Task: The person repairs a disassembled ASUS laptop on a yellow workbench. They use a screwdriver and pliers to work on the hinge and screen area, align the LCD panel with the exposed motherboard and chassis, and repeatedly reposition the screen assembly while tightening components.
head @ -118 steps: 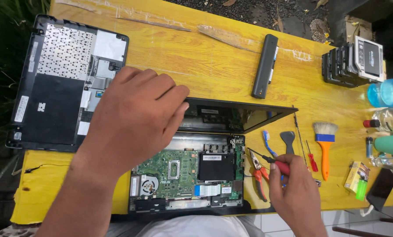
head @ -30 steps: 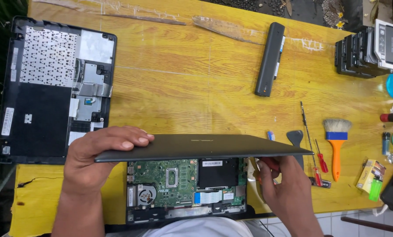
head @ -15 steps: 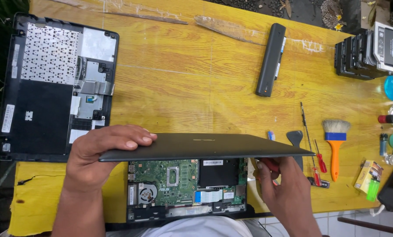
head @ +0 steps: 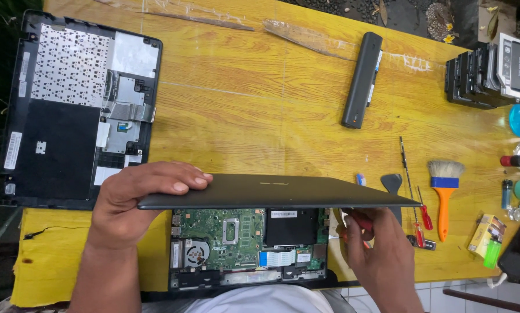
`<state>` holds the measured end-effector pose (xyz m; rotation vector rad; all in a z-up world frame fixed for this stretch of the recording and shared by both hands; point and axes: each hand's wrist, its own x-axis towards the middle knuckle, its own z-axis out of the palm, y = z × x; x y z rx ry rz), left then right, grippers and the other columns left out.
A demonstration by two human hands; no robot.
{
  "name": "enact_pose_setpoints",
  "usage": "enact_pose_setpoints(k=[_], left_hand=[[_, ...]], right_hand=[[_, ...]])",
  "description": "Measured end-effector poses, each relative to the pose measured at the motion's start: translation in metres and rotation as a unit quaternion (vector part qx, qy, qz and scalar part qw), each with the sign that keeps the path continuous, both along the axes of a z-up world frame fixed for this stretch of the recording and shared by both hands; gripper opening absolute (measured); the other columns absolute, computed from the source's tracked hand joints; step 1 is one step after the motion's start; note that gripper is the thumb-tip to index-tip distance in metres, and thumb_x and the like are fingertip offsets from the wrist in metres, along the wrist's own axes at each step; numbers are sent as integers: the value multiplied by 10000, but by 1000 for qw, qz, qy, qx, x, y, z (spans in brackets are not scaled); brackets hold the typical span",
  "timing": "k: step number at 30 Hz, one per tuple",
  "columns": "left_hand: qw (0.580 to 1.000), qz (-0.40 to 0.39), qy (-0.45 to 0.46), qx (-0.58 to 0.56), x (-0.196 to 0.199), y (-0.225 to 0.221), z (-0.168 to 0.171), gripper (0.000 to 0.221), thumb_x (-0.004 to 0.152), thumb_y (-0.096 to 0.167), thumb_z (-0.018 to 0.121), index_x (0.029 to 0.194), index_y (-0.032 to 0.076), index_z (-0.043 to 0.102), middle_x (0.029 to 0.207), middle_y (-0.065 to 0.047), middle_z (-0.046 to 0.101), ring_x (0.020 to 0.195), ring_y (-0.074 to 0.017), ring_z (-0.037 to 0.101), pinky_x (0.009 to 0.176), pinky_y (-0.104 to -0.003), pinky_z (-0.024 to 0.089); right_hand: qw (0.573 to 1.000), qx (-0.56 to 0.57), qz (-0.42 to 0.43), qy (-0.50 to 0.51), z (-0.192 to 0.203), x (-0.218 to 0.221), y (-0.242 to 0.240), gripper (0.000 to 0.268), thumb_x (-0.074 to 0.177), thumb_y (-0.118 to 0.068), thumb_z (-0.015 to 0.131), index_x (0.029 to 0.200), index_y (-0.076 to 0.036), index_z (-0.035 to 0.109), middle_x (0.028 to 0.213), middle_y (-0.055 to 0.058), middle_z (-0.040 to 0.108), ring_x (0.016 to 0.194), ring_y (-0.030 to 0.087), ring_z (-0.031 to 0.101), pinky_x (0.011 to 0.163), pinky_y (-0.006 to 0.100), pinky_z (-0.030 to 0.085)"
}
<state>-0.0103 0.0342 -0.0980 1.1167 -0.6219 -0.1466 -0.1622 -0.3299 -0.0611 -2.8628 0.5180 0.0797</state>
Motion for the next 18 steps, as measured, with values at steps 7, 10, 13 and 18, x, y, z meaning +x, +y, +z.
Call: enact_pose_setpoints(k=[7, 10, 13, 18], left_hand=[[1000, 3, 0, 10, 0, -1, 3, 213, 1023, 96, 542, 1164, 41, 691, 1194, -197, 731, 1156, -388, 752, 1072, -532, 663], [1000, 6, -6, 19, 0, 1, 1, 209, 1032, 125, 557, 1171, 54, 695, 1204, -180, 736, 1163, -376, 758, 1068, -523, 652], [1000, 5, -7, 14, 0, 0, 3, 208, 1040, 129, 554, 1169, 46, 694, 1199, -179, 737, 1158, -370, 760, 1076, -518, 661], [1000, 2, -5, 22, 0, 2, 0, 208, 1032, 98, 553, 1182, 53, 690, 1208, -178, 733, 1172, -375, 753, 1078, -524, 661]], right_hand=[[998, 1, 20, -52, -5, -3, 4, 264, 958, -323, 648, 1133, -129, 615, 898, -8, 672, 858, 255, 661, 635, 454, 491], [999, -10, 21, -41, -8, -5, 3, 277, 945, -332, 653, 1110, -113, 615, 981, 22, 701, 899, 288, 672, 638, 483, 503], [999, 10, 15, -31, -4, 0, 6, 232, 943, -299, 665, 1063, -114, 595, 949, 25, 708, 873, 279, 675, 647, 473, 511], [999, 4, 32, -37, -4, 1, 6, 219, 952, -283, 660, 1081, -116, 604, 930, 17, 696, 862, 263, 670, 624, 456, 514]])
